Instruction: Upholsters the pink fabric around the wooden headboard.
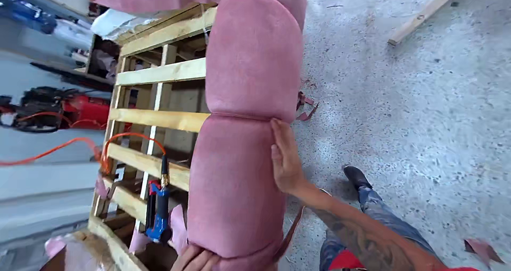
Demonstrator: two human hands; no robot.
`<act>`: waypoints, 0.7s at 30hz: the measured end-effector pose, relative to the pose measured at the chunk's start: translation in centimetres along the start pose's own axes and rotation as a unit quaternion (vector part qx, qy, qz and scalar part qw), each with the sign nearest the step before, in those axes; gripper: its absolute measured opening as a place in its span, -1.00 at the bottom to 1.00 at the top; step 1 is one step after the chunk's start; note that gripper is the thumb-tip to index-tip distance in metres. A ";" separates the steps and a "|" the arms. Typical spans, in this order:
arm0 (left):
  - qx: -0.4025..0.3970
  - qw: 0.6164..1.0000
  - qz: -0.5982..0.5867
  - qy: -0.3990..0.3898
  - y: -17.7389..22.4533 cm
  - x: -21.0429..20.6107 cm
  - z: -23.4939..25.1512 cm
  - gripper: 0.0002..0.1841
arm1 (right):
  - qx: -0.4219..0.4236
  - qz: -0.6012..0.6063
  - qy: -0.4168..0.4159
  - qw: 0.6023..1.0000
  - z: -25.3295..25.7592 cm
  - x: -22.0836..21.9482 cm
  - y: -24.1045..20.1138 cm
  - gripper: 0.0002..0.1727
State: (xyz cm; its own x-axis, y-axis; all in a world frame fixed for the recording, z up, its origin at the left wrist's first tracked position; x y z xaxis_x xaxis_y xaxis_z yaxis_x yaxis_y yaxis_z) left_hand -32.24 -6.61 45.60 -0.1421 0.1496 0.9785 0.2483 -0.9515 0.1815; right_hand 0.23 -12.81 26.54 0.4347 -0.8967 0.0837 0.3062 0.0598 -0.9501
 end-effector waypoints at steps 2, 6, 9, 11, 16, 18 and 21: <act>-0.013 0.999 0.033 0.003 0.5 0.4 -0.2 -0.56 | -0.079 -0.012 -0.046 0.996 -1.2 1.8 2.5 -0.35; -0.052 0.996 0.062 0.025 0.6 0.0 0.1 -0.54 | 0.034 -0.115 -0.084 0.989 -2.2 5.0 -3.2 -0.27; -0.068 0.994 0.084 -0.021 1.9 -0.2 -0.8 -0.53 | 0.286 -0.021 -0.156 0.945 -7.1 2.2 -10.7 -0.34; -0.076 0.991 0.105 -0.043 3.1 -0.8 -1.3 -0.53 | 0.378 -0.010 -0.228 0.897 -8.6 -0.3 -11.0 -0.37; -0.084 0.983 0.143 -0.073 3.9 -1.5 -1.2 -0.47 | 0.380 -0.109 -0.104 0.913 -0.3 0.1 -3.7 -0.50; -0.098 0.983 0.135 -0.072 4.1 -1.6 -1.1 -0.46 | 0.344 -0.188 -0.062 0.918 2.6 1.5 -1.4 -0.41; -0.122 0.981 0.138 -0.059 4.5 -1.6 -1.1 -0.49 | 0.276 -0.213 -0.008 0.937 1.5 3.6 -3.5 -0.29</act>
State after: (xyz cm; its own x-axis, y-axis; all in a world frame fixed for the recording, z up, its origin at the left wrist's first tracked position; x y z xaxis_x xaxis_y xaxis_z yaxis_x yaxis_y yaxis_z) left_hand -32.00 -11.42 44.72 0.0133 -0.1066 0.9942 0.0227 -0.9940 -0.1069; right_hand 1.93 -15.59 30.63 0.1845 -0.8847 0.4281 0.8440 -0.0806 -0.5303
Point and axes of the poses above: each hand's wrist, its own z-axis towards the middle knuckle, its own x-axis out of the back of the hand, y = z × x, the point moved 1 cm from there along z, towards the middle knuckle, and after that the axes turned 6 degrees about y, right-handed, at the moved point
